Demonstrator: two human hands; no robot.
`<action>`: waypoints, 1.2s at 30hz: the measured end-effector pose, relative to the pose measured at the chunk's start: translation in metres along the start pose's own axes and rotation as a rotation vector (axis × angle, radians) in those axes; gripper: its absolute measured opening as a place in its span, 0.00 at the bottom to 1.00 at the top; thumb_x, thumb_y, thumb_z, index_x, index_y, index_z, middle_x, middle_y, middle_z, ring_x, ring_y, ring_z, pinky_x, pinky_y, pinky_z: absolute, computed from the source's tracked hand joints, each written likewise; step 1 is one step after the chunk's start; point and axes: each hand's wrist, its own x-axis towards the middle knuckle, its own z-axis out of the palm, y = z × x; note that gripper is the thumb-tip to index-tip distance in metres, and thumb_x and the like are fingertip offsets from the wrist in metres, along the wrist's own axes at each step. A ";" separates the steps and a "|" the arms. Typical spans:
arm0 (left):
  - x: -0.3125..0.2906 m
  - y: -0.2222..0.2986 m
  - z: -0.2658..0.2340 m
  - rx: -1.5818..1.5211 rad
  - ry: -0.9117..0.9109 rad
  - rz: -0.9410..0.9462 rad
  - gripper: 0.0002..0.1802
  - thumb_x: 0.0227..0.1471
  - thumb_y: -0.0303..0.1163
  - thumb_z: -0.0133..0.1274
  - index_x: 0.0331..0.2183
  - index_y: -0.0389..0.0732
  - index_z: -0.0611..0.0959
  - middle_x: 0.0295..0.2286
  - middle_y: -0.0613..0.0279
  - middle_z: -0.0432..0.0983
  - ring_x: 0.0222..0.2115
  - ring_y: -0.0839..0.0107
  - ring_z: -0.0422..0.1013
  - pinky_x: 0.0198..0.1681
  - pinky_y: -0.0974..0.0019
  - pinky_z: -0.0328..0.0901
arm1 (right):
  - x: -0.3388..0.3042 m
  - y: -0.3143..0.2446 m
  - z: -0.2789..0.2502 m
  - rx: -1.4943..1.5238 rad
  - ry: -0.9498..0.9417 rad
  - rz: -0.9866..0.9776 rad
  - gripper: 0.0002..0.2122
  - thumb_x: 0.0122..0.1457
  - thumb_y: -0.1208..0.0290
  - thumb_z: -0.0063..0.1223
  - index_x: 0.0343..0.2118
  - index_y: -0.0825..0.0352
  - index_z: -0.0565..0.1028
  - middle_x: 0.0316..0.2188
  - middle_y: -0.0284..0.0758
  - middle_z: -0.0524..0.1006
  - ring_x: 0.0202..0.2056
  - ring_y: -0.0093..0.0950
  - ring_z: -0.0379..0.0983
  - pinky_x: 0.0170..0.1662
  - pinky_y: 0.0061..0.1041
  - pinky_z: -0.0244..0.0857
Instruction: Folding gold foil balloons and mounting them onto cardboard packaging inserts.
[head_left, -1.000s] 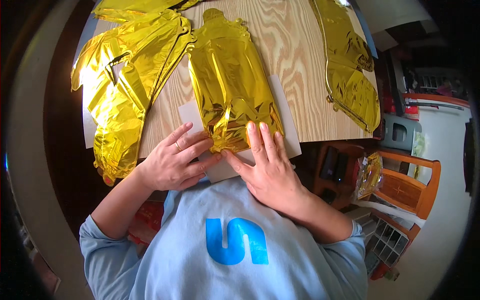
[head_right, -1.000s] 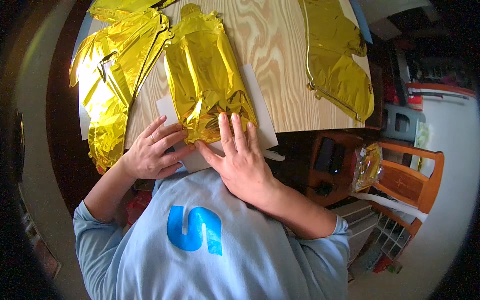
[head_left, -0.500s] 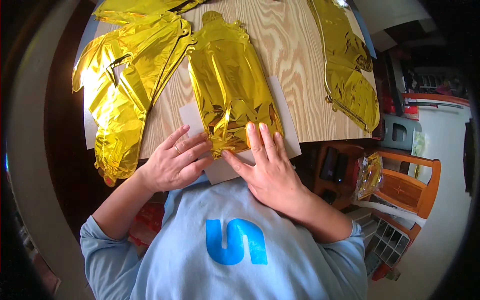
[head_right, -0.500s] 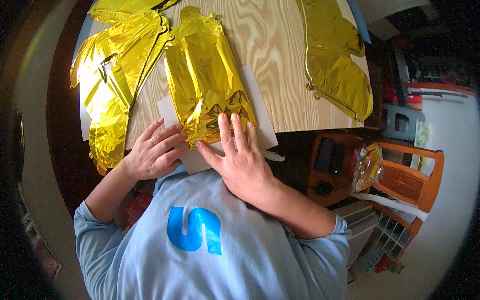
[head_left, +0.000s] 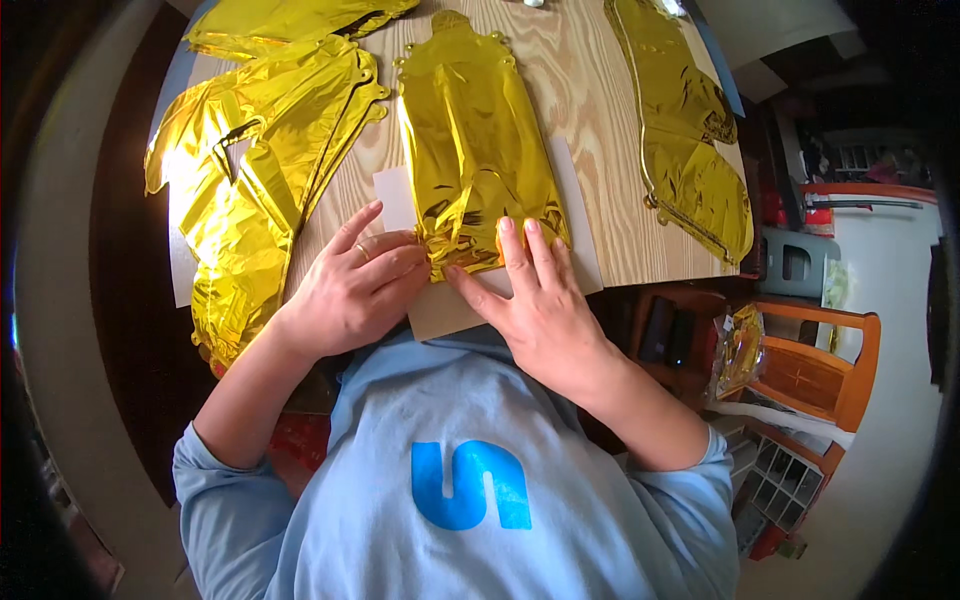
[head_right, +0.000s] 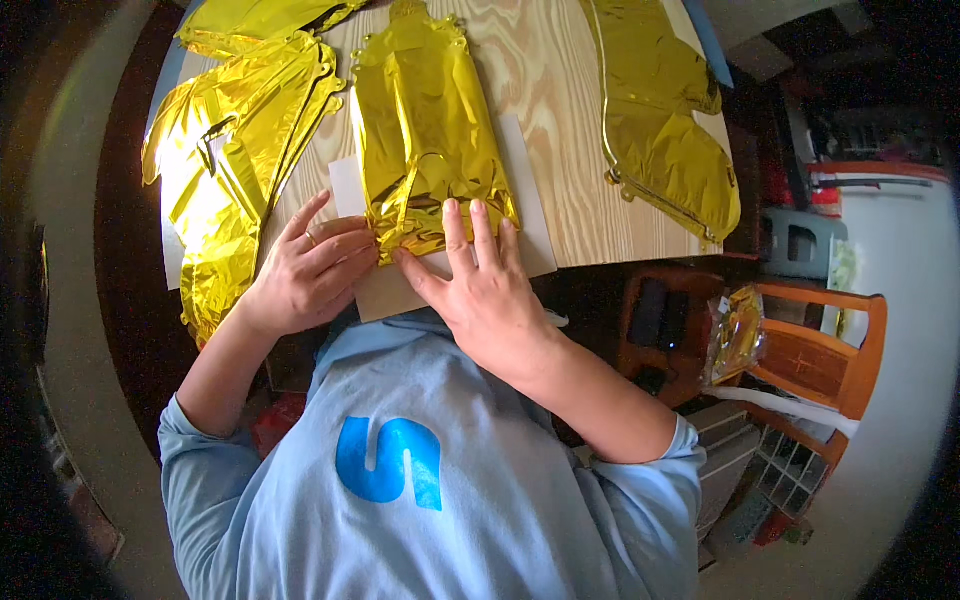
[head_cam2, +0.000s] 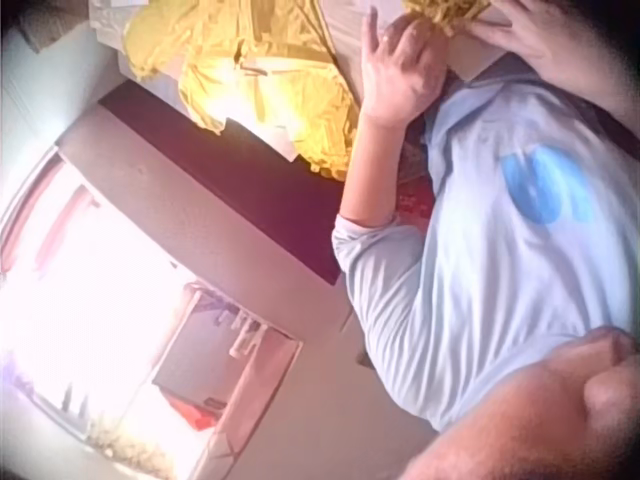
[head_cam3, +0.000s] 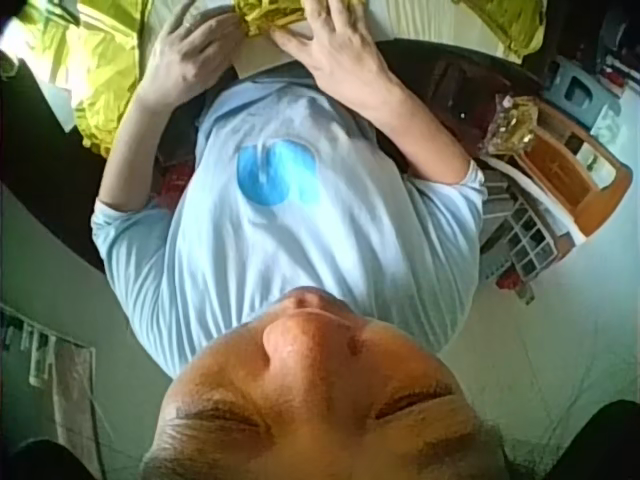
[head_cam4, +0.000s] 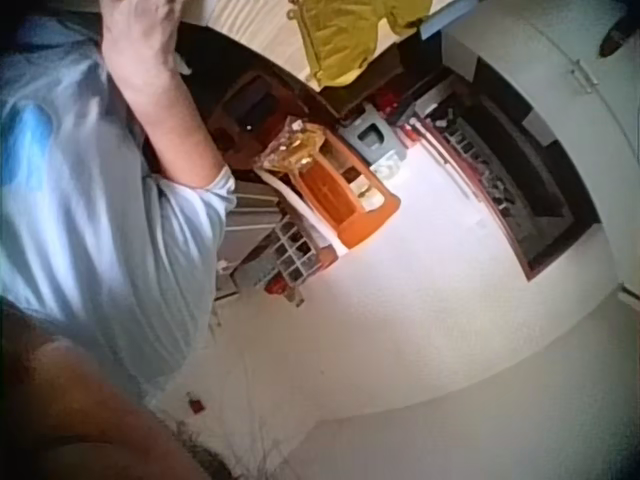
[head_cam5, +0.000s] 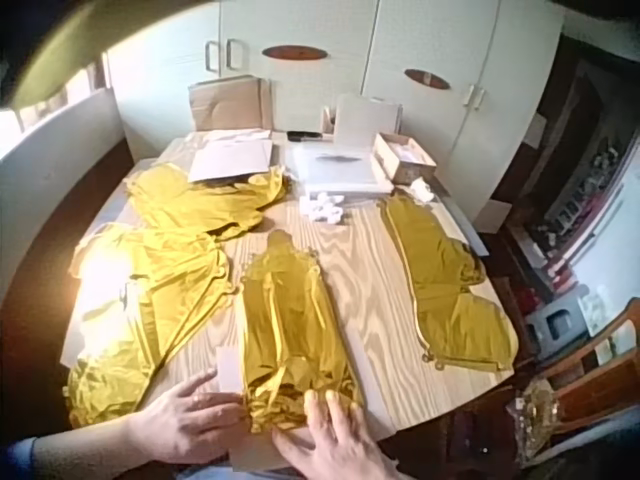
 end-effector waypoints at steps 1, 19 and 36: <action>0.001 0.001 -0.002 -0.037 -0.032 -0.015 0.22 0.40 0.32 0.61 0.42 0.40 0.84 0.46 0.59 0.77 0.52 0.59 0.73 0.66 0.38 0.55 | 0.000 0.000 0.000 -0.004 -0.003 0.008 0.28 0.62 0.70 0.47 0.67 0.50 0.63 0.64 0.63 0.54 0.63 0.63 0.55 0.63 0.63 0.54; -0.013 0.002 -0.001 -0.193 -0.145 0.021 0.33 0.40 0.37 0.63 0.51 0.36 0.81 0.54 0.52 0.72 0.58 0.54 0.68 0.67 0.39 0.51 | 0.000 -0.001 0.001 -0.015 -0.039 0.008 0.30 0.63 0.67 0.47 0.70 0.47 0.58 0.65 0.64 0.52 0.64 0.64 0.53 0.63 0.65 0.52; -0.002 -0.008 -0.001 -0.245 -0.113 0.021 0.30 0.45 0.40 0.61 0.50 0.35 0.81 0.50 0.50 0.75 0.56 0.51 0.70 0.66 0.39 0.54 | 0.000 -0.008 0.003 -0.005 0.017 0.053 0.25 0.64 0.67 0.46 0.66 0.46 0.65 0.64 0.64 0.54 0.64 0.64 0.53 0.64 0.66 0.48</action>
